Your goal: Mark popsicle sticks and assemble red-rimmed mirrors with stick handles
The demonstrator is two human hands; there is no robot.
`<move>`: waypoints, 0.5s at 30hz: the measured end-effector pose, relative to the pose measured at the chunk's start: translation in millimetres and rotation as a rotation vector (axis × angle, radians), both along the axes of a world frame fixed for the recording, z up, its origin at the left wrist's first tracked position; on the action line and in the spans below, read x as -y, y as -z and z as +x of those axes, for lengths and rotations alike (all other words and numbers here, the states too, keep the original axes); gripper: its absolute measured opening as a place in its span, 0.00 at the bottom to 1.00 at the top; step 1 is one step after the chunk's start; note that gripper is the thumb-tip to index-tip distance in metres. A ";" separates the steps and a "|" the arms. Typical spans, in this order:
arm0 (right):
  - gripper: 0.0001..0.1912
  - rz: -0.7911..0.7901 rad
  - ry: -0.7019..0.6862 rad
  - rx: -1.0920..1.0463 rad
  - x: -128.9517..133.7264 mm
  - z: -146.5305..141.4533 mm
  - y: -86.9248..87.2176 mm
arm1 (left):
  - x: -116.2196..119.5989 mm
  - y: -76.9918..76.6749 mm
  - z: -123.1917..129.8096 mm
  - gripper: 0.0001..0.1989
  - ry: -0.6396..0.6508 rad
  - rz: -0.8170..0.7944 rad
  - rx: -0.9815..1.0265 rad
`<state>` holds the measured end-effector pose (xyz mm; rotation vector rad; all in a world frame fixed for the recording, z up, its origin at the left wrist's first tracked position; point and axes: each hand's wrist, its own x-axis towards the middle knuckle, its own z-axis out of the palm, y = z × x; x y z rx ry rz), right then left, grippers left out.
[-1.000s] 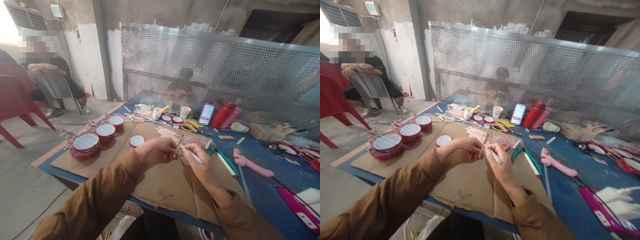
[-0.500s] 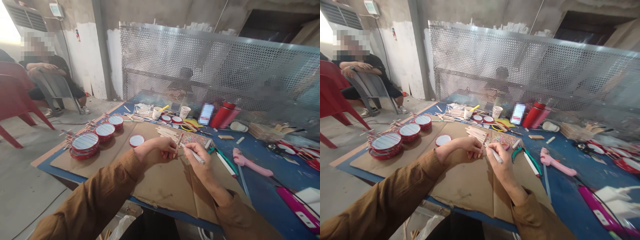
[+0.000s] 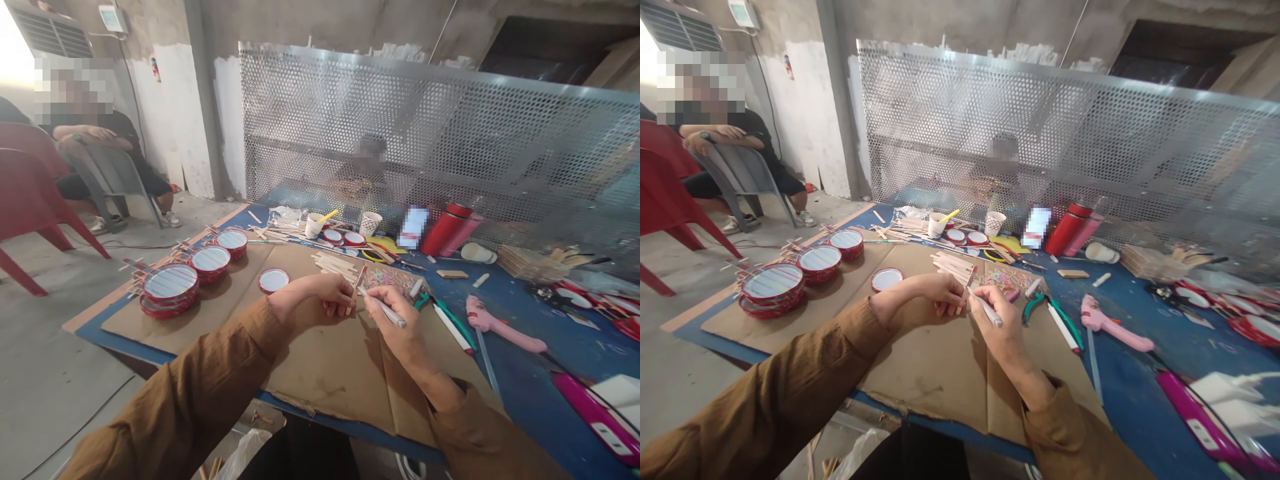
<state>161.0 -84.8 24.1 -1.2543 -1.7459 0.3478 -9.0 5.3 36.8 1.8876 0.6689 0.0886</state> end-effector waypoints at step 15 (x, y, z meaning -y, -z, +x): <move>0.09 -0.009 0.023 0.014 1.6 -1.1 -3.9 | -3.9 5.4 -0.1 0.08 -0.021 -0.042 0.001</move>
